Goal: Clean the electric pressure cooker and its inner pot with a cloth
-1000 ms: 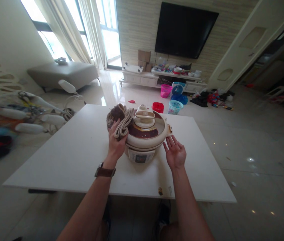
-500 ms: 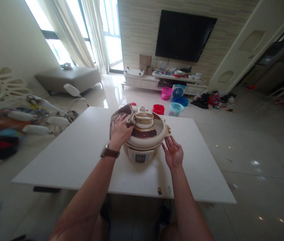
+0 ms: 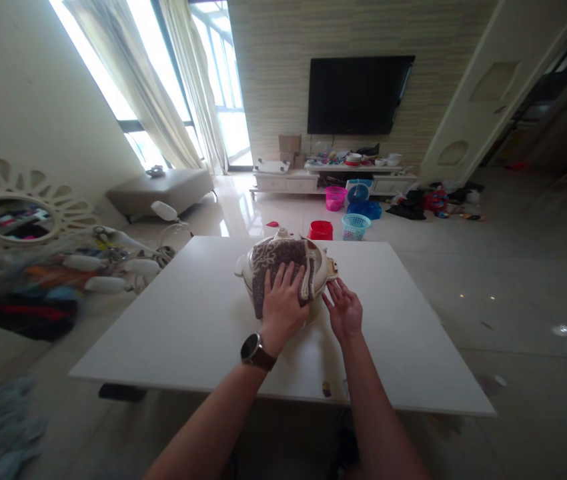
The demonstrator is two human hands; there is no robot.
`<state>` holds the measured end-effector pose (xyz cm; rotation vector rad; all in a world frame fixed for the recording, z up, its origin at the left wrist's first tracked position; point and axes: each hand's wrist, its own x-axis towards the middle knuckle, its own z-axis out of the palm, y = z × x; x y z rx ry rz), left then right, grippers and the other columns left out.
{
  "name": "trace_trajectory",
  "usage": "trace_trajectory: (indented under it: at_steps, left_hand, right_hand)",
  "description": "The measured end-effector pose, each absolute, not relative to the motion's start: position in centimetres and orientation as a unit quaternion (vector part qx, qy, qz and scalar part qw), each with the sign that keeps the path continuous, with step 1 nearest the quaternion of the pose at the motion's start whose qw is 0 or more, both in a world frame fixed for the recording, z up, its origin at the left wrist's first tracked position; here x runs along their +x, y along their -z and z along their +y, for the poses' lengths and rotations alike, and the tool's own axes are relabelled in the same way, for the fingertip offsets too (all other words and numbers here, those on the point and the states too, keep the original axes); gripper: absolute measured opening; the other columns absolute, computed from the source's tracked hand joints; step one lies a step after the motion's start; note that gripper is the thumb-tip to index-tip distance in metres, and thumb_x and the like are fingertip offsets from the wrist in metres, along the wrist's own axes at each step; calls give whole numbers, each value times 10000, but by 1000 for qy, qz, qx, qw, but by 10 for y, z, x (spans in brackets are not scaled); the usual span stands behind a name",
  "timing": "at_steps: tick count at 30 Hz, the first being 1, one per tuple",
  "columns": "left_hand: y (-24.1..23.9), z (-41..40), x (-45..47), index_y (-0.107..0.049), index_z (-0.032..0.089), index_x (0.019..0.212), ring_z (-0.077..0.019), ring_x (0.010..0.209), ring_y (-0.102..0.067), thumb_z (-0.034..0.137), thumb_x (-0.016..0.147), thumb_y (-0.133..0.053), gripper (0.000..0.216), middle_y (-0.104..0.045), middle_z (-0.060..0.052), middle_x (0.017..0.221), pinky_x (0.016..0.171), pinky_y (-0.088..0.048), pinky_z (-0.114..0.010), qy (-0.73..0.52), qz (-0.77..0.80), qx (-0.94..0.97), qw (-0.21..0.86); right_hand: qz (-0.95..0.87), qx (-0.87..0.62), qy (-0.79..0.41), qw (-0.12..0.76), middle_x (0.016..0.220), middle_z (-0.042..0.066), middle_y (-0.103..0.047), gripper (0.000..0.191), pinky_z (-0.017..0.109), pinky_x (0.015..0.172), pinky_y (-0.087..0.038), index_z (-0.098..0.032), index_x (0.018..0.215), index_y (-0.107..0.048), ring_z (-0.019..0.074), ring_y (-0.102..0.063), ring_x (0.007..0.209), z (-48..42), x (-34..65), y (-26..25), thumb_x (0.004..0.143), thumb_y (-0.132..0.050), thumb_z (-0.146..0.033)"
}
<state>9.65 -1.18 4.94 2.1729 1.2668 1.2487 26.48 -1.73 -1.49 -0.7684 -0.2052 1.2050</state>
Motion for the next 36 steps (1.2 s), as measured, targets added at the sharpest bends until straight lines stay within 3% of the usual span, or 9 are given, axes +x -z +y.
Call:
trace_trajectory:
  at_steps: [3, 7, 12, 15, 18, 22, 28, 31, 36]
  left_hand:
    - [-62, -3, 93, -728, 295, 1418, -461, 1548, -436, 206, 727, -827, 704, -615, -127, 1575, 1371, -37, -617, -416, 462, 768, 153]
    - [-55, -3, 64, -683, 329, 1462, -339, 1584, -420, 242, 859, -722, 611, -605, -42, 1598, 1394, -69, -540, -389, 504, 760, 132]
    - [-50, 36, 30, -665, 209, 1442, -287, 1501, -524, 404, 1011, -566, 483, -668, -115, 1501, 1333, -304, -473, -643, 542, 486, 238]
    - [-70, 66, 34, -686, 185, 1403, -288, 1442, -580, 420, 993, -611, 478, -691, -120, 1466, 1306, -353, -451, -691, 495, 458, 261]
    - [-94, 79, 60, -697, 217, 1410, -291, 1450, -567, 389, 970, -644, 475, -674, -107, 1498, 1305, -353, -480, -576, 465, 634, 223]
    - [-117, 83, 100, -699, 307, 1428, -365, 1537, -451, 412, 941, -666, 500, -631, -69, 1562, 1339, -182, -627, -282, 491, 823, 45]
    - [-140, 106, 108, -799, 245, 1231, -357, 1250, -674, 509, 975, -558, 439, -758, -124, 1330, 1128, -484, -518, -166, 549, 819, 15]
    - [-133, 102, 97, -737, 285, 1380, -350, 1348, -620, 484, 963, -586, 486, -714, -91, 1439, 1217, -409, -536, -176, 507, 844, -12]
    - [-102, 67, 75, -531, 338, 1614, -338, 1648, -300, 394, 979, -580, 640, -416, -14, 1747, 1361, -120, -616, -213, 432, 875, -51]
  right_hand:
    - [-89, -351, -558, 747, 1370, 65, -762, 393, 488, 1177, -487, -246, 1207, -721, 234, -612, 1434, -17, 267, 15, 856, -616, -386]
    - [-89, -350, -563, 743, 1368, 66, -765, 391, 457, 1129, -525, -254, 1201, -733, 241, -619, 1428, -16, 268, 17, 851, -612, -380]
    - [-96, -353, -562, 742, 1427, 50, -738, 410, 440, 1093, -548, -271, 1215, -737, 247, -609, 1443, -17, 267, 18, 846, -617, -404]
    - [-96, -354, -564, 740, 1421, 52, -741, 415, 440, 1087, -552, -273, 1209, -738, 248, -611, 1441, -16, 267, 19, 834, -629, -413]
    - [-91, -358, -560, 742, 1390, 59, -755, 405, 446, 1077, -559, -270, 1185, -742, 256, -625, 1421, -14, 268, 20, 821, -639, -417]
    - [-81, -358, -557, 745, 1359, 66, -768, 398, 443, 1055, -567, -265, 1163, -750, 264, -635, 1408, -14, 268, 21, 813, -648, -424]
    - [-88, -350, -574, 735, 1388, 59, -757, 393, 388, 997, -573, -262, 1146, -765, 249, -633, 1411, -17, 270, 18, 801, -666, -422]
    - [-89, -350, -574, 735, 1368, 53, -766, 387, 378, 974, -576, -265, 1132, -771, 251, -648, 1391, -18, 271, 17, 794, -664, -421]
    - [-87, -351, -572, 737, 1331, 41, -780, 375, 363, 943, -584, -274, 1112, -776, 249, -662, 1368, -16, 269, 17, 787, -665, -424]
